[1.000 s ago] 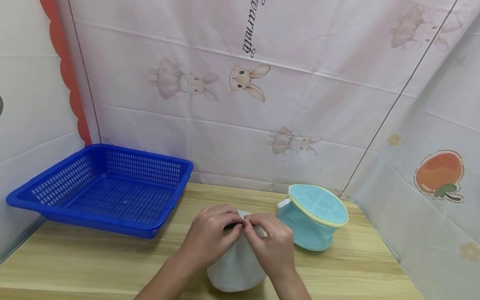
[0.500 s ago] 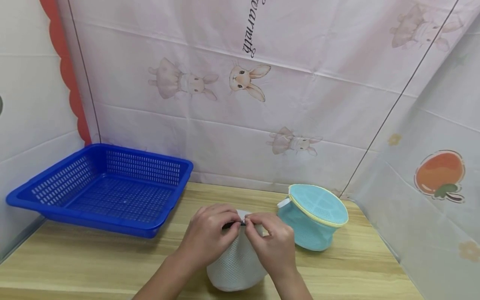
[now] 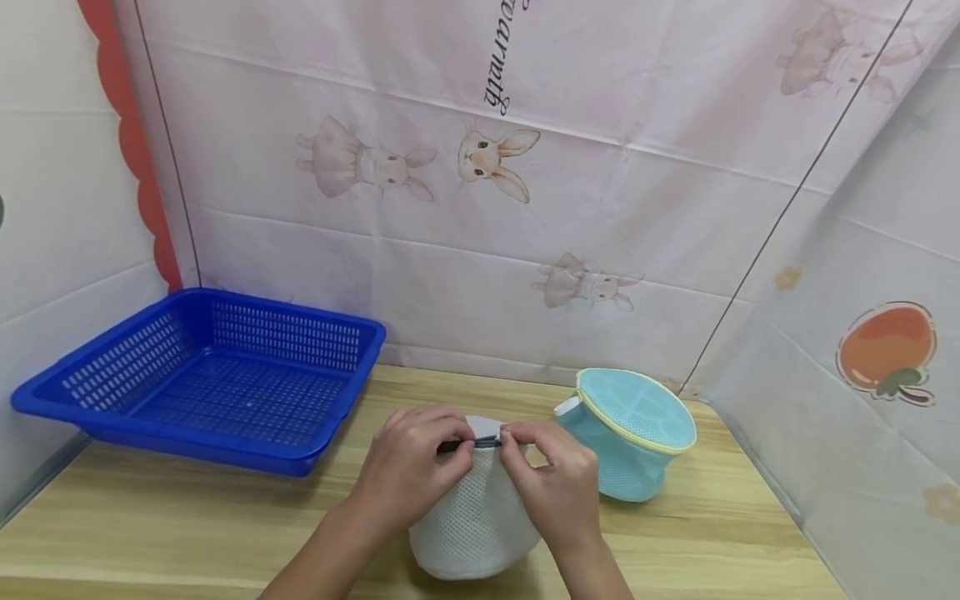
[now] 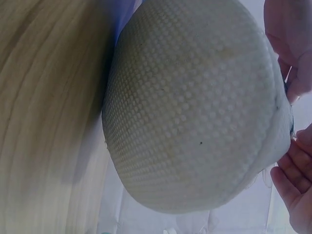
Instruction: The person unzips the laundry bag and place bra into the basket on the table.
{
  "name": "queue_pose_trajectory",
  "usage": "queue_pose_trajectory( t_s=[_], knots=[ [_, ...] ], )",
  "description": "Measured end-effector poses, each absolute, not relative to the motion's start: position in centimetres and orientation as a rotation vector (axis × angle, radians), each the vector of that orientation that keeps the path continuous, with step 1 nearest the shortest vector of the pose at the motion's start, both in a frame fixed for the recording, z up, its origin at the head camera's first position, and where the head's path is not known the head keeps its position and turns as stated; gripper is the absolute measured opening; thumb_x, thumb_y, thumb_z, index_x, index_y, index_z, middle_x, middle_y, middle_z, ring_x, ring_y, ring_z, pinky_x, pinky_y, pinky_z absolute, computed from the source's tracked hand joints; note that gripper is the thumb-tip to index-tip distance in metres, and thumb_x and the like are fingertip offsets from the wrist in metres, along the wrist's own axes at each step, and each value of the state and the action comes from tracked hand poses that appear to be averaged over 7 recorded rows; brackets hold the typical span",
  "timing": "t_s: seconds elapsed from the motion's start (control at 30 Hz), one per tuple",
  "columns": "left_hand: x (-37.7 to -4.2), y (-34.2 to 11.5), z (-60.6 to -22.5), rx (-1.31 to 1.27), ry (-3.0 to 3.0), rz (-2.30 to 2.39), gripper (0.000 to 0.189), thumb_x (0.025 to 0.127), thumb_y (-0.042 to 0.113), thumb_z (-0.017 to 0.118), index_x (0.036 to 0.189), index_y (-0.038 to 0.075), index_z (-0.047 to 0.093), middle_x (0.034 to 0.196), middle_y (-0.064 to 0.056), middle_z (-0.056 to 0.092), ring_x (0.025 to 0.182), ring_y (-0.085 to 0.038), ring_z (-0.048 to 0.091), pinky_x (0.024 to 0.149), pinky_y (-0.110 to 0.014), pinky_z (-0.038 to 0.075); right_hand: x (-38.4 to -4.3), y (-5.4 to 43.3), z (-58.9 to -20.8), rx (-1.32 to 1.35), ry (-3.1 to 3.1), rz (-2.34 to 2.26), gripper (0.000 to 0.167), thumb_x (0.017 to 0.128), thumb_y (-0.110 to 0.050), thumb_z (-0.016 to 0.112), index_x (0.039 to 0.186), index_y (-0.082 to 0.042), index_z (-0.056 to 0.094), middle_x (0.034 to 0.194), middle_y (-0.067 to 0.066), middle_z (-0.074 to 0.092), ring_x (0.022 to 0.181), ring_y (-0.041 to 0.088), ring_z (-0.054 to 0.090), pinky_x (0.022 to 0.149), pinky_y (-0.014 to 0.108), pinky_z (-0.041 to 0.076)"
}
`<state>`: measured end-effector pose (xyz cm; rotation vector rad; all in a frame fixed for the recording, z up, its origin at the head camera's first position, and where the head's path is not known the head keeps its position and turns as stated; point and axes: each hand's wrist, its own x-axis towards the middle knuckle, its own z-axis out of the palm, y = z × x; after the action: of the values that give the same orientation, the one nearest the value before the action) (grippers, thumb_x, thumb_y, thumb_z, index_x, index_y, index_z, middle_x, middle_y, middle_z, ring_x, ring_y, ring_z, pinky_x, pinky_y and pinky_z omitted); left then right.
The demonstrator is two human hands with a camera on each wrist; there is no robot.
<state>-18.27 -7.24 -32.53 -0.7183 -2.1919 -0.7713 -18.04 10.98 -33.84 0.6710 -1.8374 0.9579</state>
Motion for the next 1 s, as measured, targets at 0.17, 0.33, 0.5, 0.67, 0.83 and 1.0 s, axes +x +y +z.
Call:
queue_pose_trajectory(
  t_s=[0.17,0.33,0.5,0.67,0.83,1.0],
  knots=[
    [-18.30,-7.25,-32.50,-0.730,-2.187,-0.810,0.006,0.077,0.015,0.078,0.081,0.018,0.075,0.087,0.011,0.071,0.087,-0.006,0.068,0.079,-0.033,0.055,-17.95,10.99,-33.76,0.661,-1.839,0.958,0.013,0.074,0.005,0.075,0.079,-0.008,0.075,0.079,0.004,0.074,0.068,0.014,0.069,0.071,0.016,0.055],
    [-18.26,-7.09,-32.60,-0.774,-2.174,-0.845,0.010,0.076,0.015,0.082,0.084,0.018,0.075,0.090,0.010,0.071,0.089,-0.007,0.067,0.080,-0.033,0.056,-17.82,10.68,-33.74,0.690,-1.834,0.966,0.014,0.075,0.005,0.074,0.080,-0.008,0.076,0.079,0.004,0.074,0.071,0.015,0.070,0.072,0.015,0.055],
    [-18.17,-6.85,-32.71,-0.804,-2.164,-0.856,0.010,0.077,0.014,0.081,0.084,0.018,0.076,0.092,0.011,0.071,0.092,-0.006,0.067,0.082,-0.033,0.055,-17.63,10.28,-33.70,0.733,-1.828,0.977,0.015,0.075,0.005,0.073,0.080,-0.008,0.075,0.079,0.004,0.074,0.073,0.016,0.071,0.073,0.016,0.056],
    [-18.16,-6.74,-32.82,-0.813,-2.157,-0.837,0.005,0.079,0.014,0.077,0.083,0.018,0.076,0.092,0.010,0.071,0.092,-0.006,0.067,0.080,-0.033,0.054,-17.62,10.20,-33.72,0.733,-1.831,0.982,0.014,0.075,0.006,0.073,0.079,-0.008,0.075,0.079,0.004,0.074,0.073,0.017,0.071,0.072,0.017,0.056],
    [-18.17,-6.68,-32.84,-0.806,-2.138,-0.804,0.006,0.078,0.013,0.077,0.080,0.018,0.075,0.089,0.010,0.071,0.089,-0.007,0.067,0.076,-0.031,0.052,-17.70,10.23,-33.86,0.732,-1.836,0.981,0.014,0.075,0.006,0.073,0.079,-0.008,0.074,0.079,0.004,0.074,0.073,0.017,0.072,0.072,0.017,0.056],
    [-18.24,-6.72,-32.90,-0.780,-2.123,-0.781,0.010,0.074,0.011,0.079,0.077,0.019,0.074,0.087,0.011,0.070,0.085,-0.005,0.067,0.071,-0.029,0.050,-17.84,10.26,-33.95,0.734,-1.832,0.985,0.015,0.075,0.006,0.073,0.079,-0.008,0.075,0.079,0.004,0.074,0.073,0.017,0.072,0.073,0.017,0.056]
  ],
)
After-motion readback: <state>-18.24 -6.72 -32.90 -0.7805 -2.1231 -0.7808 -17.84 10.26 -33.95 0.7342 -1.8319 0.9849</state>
